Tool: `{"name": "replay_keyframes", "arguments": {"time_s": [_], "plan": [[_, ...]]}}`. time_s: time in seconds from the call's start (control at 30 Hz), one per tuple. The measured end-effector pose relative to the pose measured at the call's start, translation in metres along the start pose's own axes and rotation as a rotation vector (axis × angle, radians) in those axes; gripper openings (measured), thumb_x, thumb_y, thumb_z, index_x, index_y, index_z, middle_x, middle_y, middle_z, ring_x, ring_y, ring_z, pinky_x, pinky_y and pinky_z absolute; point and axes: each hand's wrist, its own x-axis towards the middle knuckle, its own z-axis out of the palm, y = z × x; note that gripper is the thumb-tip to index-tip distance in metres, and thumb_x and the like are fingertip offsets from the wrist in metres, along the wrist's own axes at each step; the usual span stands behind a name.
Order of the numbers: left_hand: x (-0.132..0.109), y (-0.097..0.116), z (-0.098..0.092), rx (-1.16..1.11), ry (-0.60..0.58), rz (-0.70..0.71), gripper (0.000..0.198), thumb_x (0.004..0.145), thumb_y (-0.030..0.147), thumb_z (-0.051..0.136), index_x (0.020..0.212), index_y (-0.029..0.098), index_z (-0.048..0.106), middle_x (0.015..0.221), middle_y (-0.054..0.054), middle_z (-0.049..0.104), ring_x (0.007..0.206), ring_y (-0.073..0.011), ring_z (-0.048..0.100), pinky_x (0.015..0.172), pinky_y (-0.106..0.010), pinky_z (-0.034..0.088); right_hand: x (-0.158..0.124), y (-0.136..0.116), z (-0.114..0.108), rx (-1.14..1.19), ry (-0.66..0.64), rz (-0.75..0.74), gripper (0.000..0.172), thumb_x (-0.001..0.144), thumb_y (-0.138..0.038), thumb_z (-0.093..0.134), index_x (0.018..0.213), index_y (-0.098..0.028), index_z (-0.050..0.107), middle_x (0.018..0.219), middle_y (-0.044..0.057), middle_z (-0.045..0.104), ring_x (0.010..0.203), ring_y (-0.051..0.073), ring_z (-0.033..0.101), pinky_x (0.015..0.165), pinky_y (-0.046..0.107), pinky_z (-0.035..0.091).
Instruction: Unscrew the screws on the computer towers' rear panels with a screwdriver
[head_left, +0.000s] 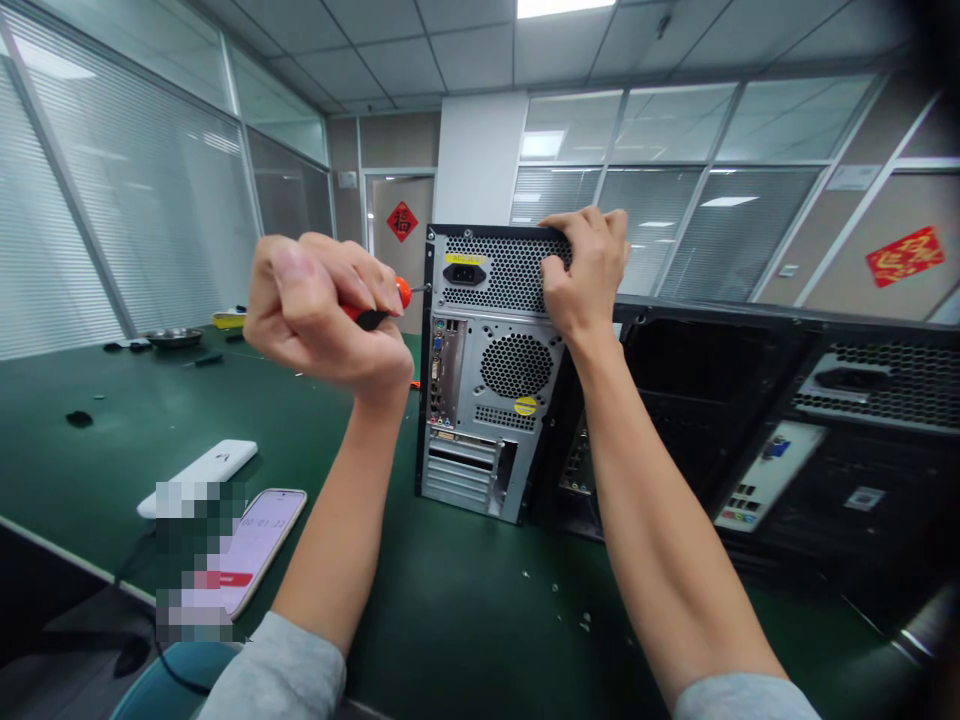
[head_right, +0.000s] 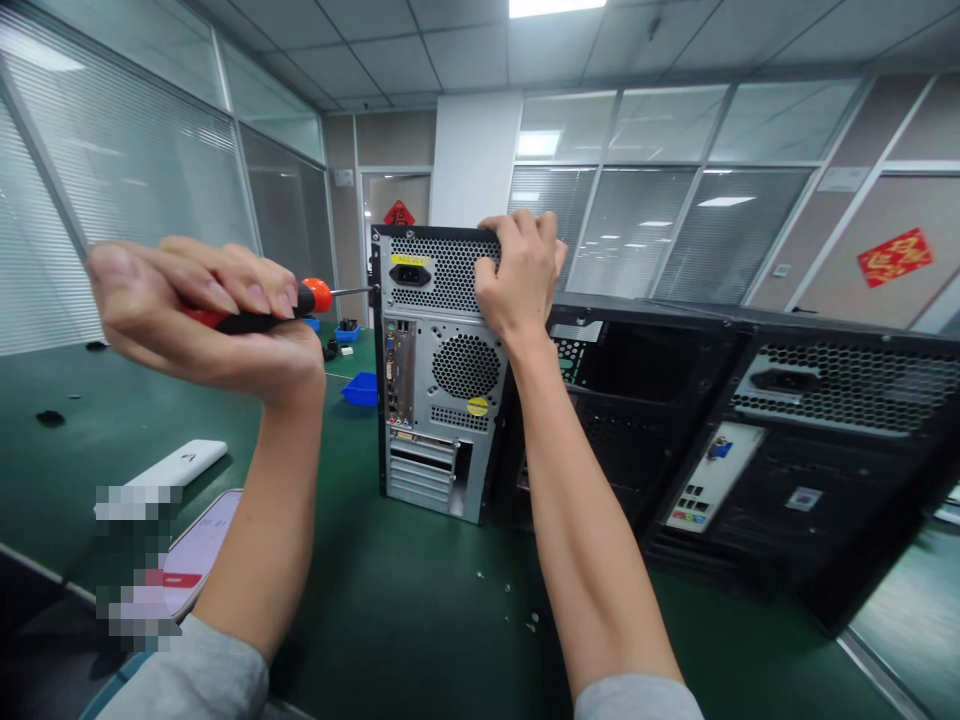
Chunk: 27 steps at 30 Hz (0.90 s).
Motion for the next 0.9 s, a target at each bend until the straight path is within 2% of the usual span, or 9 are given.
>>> {"name": "replay_keyframes", "arguments": {"time_s": [0.27, 0.47, 0.6, 0.9], "plan": [[0.006, 0.003, -0.005, 0.084, -0.032, -0.059, 0.044, 0.09, 0.041, 0.04, 0.053, 0.022, 0.025, 0.046, 0.006, 0.018, 0.034, -0.0081, 0.028, 0.036, -0.028, 0.027, -0.001, -0.001, 0.0, 0.039, 0.014, 0.0, 0.035, 0.071, -0.016, 0.043, 0.099, -0.028, 0.06, 0.102, 0.007, 0.059, 0.104, 0.029, 0.042, 0.088, 0.055, 0.036], [0.008, 0.004, -0.007, -0.143, -0.106, 0.02, 0.041, 0.084, 0.027, 0.045, 0.048, 0.021, 0.028, 0.041, 0.006, 0.019, 0.03, -0.0059, 0.026, 0.032, -0.026, 0.021, -0.001, -0.007, -0.005, 0.022, 0.005, 0.034, 0.038, 0.068, -0.014, 0.042, 0.1, -0.023, 0.061, 0.102, 0.008, 0.06, 0.105, 0.028, 0.044, 0.091, 0.052, 0.037], [0.01, 0.002, -0.01, -0.193, -0.122, 0.035, 0.039, 0.084, 0.024, 0.044, 0.048, 0.021, 0.029, 0.041, 0.006, 0.019, 0.03, -0.0054, 0.025, 0.031, -0.026, 0.019, -0.002, -0.01, -0.007, 0.006, -0.002, 0.036, 0.039, 0.068, -0.014, 0.042, 0.101, -0.021, 0.061, 0.102, 0.008, 0.059, 0.106, 0.028, 0.045, 0.091, 0.052, 0.038], [0.008, 0.007, -0.008, -0.067, -0.148, 0.015, 0.044, 0.086, 0.032, 0.048, 0.048, 0.022, 0.03, 0.041, 0.005, 0.023, 0.033, -0.0073, 0.031, 0.034, -0.029, 0.026, -0.001, -0.009, -0.008, -0.015, -0.016, 0.037, 0.037, 0.069, -0.013, 0.042, 0.101, -0.021, 0.06, 0.103, 0.009, 0.058, 0.108, 0.029, 0.045, 0.092, 0.054, 0.037]]}}
